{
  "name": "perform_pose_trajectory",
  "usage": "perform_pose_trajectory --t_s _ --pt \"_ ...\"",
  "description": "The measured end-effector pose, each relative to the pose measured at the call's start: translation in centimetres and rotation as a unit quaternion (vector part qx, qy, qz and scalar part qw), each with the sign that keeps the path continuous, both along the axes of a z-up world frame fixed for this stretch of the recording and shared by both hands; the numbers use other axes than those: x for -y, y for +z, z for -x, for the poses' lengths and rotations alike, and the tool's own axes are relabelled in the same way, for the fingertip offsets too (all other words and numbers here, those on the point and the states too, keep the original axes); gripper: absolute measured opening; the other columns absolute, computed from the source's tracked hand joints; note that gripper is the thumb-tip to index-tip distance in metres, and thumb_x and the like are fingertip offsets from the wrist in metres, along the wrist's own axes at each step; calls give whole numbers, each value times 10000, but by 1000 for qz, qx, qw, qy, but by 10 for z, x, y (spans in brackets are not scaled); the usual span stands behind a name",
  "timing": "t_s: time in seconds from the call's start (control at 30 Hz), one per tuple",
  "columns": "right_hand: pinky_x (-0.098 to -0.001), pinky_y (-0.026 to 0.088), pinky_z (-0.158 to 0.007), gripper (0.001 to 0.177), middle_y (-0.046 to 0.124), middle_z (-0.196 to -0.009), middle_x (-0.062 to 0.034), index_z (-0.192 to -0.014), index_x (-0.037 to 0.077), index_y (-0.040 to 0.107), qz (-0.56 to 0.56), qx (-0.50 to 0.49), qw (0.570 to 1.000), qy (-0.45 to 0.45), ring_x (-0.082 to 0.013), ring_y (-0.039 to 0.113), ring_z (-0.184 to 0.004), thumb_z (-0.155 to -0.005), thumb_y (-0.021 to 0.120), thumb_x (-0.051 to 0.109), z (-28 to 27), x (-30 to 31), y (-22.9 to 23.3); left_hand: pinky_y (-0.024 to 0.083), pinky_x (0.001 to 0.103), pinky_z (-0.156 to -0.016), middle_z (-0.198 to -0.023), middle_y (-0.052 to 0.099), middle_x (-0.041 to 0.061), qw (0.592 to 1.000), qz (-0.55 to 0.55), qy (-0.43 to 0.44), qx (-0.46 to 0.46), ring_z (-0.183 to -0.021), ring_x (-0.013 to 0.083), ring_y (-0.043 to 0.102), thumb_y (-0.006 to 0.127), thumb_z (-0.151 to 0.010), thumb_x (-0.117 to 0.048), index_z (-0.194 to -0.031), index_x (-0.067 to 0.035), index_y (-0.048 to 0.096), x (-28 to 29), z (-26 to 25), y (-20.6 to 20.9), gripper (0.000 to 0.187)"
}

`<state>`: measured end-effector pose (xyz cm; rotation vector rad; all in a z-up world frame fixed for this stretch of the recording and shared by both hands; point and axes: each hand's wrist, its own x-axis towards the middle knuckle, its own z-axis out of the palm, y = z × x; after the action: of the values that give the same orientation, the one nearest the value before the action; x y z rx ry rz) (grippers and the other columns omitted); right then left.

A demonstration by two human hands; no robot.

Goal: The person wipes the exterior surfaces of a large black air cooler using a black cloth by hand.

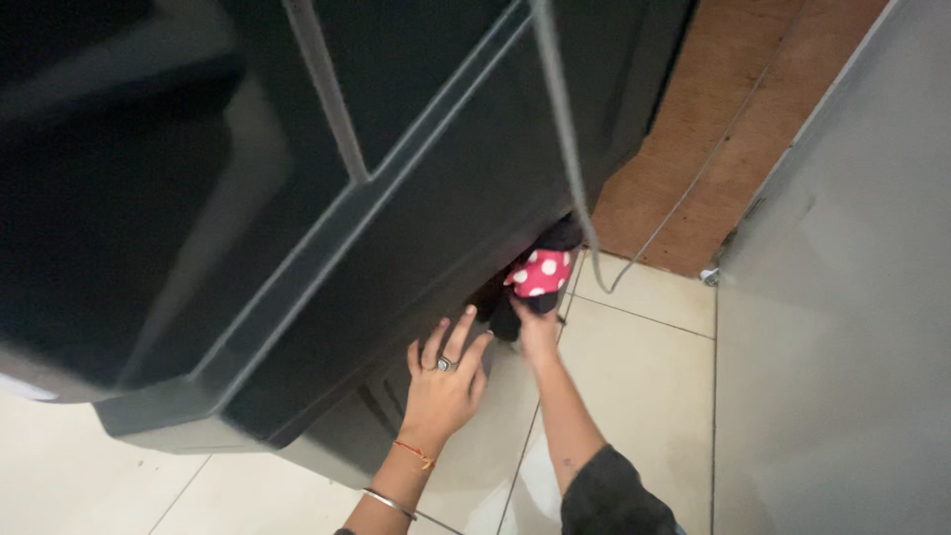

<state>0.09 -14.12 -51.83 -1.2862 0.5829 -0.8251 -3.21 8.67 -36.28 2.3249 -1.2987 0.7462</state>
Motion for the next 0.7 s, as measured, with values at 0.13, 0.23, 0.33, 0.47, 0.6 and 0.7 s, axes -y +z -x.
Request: perform_pose_trajectory --t_s 0.13,0.23,0.33,0.47,0.6,0.7 --pt "-339 461 -1041 504 624 -1375 -103 -1451 16 527 -50 10 994 99 -214 581 -1242 -993 586 220 8 -25 -51 179 556 -1188 -1620 401 -53 996 -4 -26 85 -1450 212 378 665 -877 -255 -1278 -227 672 10 8 16 402" --pt "-326 408 -1069 582 489 -1458 -84 -1504 34 361 90 -49 981 166 -200 478 -1335 -1007 555 267 36 -44 -43 66 521 -1229 -1624 437 -57 983 12 -20 179 -1499 176 355 632 -947 -314 -1282 -212 691 32 20 51 355" --pt "-326 405 -1086 541 516 -1468 -94 -1495 29 420 180 -39 972 149 -201 490 -1368 -1014 543 245 35 -37 -4 12 500 -1230 -1618 464 -54 959 37 44 276 -1513 164 354 596 -994 -348 -1300 -208 702 56 28 100 353" --pt "-369 478 -1038 495 633 -1406 -163 -1393 10 604 -23 24 998 56 -268 604 -1266 -949 683 213 26 -14 63 92 490 -1235 -1593 491 -33 964 36 153 215 -1470 159 397 586 -956 -375 -1362 -164 716 85 23 147 476" --pt "-427 486 -1040 565 609 -1342 -174 -1371 3 542 80 186 977 -62 -301 601 -1210 -870 772 123 23 -3 112 137 442 -1275 -1629 456 -9 944 83 139 286 -1495 186 366 592 -1044 -384 -1470 -204 682 96 8 141 471" --pt "-460 457 -1003 590 612 -1252 -230 -1325 -7 526 327 91 923 -182 -380 592 -1158 -793 762 88 18 18 112 143 492 -1263 -1533 429 43 885 171 40 430 -1480 251 283 593 -1087 -472 -1406 -281 653 92 -13 120 377"
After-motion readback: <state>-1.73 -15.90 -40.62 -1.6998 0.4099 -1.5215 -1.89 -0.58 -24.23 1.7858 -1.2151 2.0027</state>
